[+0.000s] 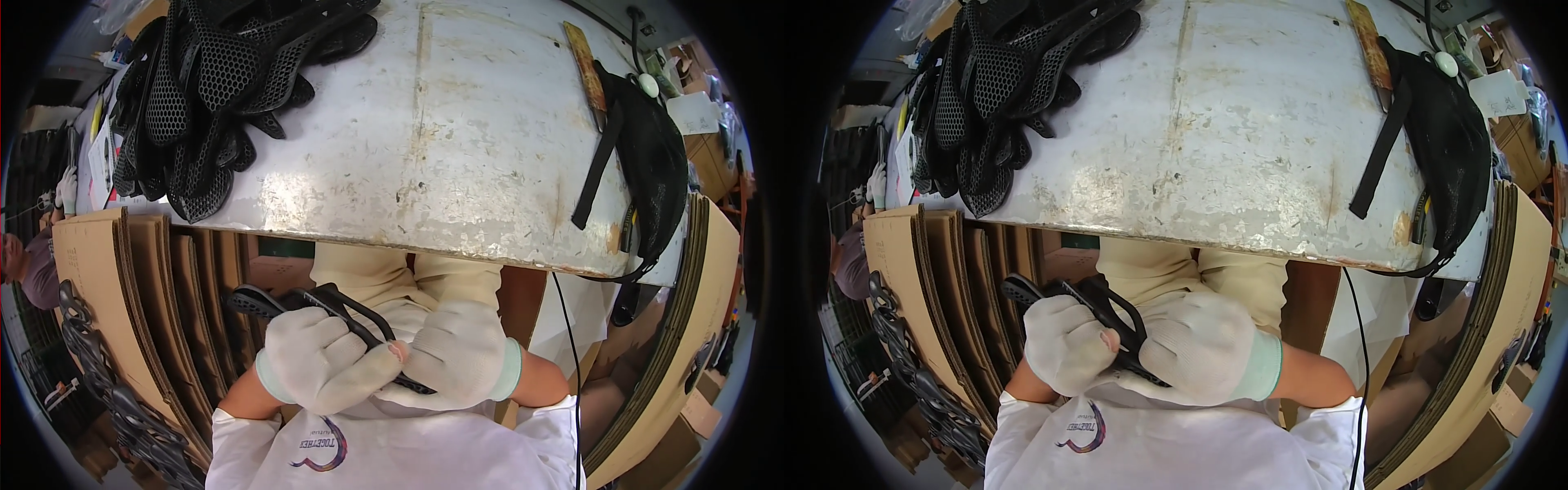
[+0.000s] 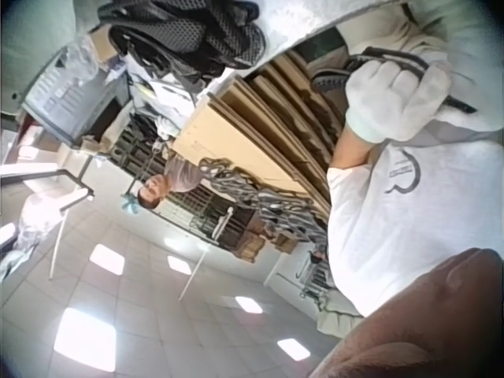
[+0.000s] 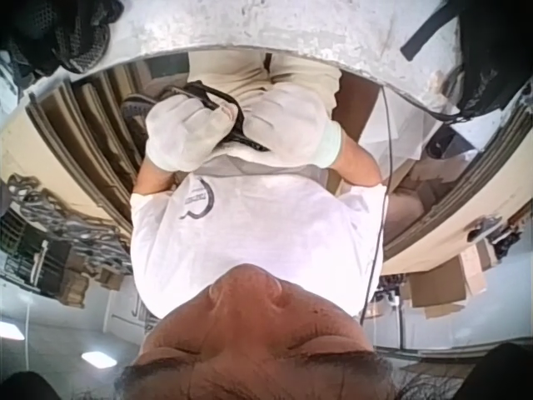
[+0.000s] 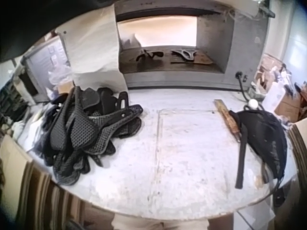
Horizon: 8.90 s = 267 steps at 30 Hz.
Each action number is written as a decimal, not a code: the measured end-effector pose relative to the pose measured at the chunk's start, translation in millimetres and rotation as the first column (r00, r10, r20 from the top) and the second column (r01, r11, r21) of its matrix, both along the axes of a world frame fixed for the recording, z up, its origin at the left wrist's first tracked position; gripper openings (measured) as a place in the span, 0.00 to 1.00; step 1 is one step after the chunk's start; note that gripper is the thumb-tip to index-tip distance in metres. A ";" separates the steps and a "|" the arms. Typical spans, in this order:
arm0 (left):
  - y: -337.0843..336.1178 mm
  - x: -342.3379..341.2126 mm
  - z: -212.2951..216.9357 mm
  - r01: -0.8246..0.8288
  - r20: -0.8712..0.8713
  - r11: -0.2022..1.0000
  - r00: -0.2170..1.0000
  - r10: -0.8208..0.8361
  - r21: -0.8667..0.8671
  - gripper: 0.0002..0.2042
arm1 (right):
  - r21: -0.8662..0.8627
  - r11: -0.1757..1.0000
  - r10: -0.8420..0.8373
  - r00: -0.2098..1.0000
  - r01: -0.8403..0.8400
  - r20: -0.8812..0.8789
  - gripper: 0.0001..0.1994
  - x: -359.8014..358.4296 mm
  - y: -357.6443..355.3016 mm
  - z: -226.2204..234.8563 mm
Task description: Assembling 3D-printed mesh saddle pads onto plastic bicycle saddle bases by hand.
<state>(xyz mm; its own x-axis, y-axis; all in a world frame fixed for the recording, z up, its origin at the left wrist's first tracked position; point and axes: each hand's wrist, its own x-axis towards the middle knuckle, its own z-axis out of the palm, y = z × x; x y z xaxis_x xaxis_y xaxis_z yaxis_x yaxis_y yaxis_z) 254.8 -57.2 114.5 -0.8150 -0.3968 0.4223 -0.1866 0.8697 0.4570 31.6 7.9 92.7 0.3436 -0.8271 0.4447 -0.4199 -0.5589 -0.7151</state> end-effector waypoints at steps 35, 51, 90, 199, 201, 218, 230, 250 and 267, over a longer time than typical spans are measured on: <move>-2.6 56.5 19.8 -0.028 -0.159 0.514 0.935 0.316 0.857 0.26 | -0.081 0.988 0.153 0.876 -0.130 0.457 0.28 -63.4 11.2 -32.9; 6.0 55.2 14.0 -0.108 -0.041 0.375 0.929 0.368 0.921 0.34 | -0.069 0.982 0.188 0.961 -0.177 0.201 0.24 -67.9 10.6 -7.3; -11.7 -26.5 -5.1 -0.330 -0.037 0.732 0.900 0.435 0.596 0.18 | -0.103 0.824 -0.486 0.601 0.558 -0.634 0.34 -40.3 -6.6 20.9; -27.1 -28.7 -14.5 -0.377 -0.125 0.804 0.869 0.478 0.459 0.25 | 0.038 0.826 -0.354 0.570 0.563 -0.742 0.31 -21.6 -29.7 49.5; -28.8 -29.6 -11.3 -0.384 -0.061 0.797 0.885 0.462 0.466 0.30 | -0.022 0.830 -0.401 0.568 0.558 -0.719 0.32 -24.8 -27.9 45.1; 6.8 -63.8 -29.0 0.269 -0.337 0.344 0.929 0.155 0.899 0.48 | 0.862 0.441 -0.470 0.753 -0.251 0.460 0.41 -44.6 22.0 -41.7; 23.7 -73.4 -19.7 0.188 -0.316 0.421 0.912 0.260 0.887 0.43 | 0.703 0.578 -0.366 0.638 -0.414 0.677 0.48 -19.5 16.4 -43.9; -2.8 -9.3 -31.3 0.203 -0.177 -0.290 0.978 0.112 0.935 0.18 | 0.387 0.918 -0.004 0.974 -0.086 0.227 0.15 -74.6 -10.1 33.2; -17.4 3.6 -14.1 0.106 0.033 0.564 0.973 -0.230 0.819 0.19 | 0.065 0.994 0.084 0.996 -0.086 0.041 0.21 -56.3 -1.2 21.2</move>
<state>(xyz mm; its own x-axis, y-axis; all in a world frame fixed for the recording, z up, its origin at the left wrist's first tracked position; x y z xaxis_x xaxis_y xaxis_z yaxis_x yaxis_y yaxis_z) 258.4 -74.6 100.4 -0.9219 -0.3717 -0.1094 -0.1839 0.1711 0.9679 -24.7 6.7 113.9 0.3976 -0.8238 0.4040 -0.3446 -0.5422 -0.7663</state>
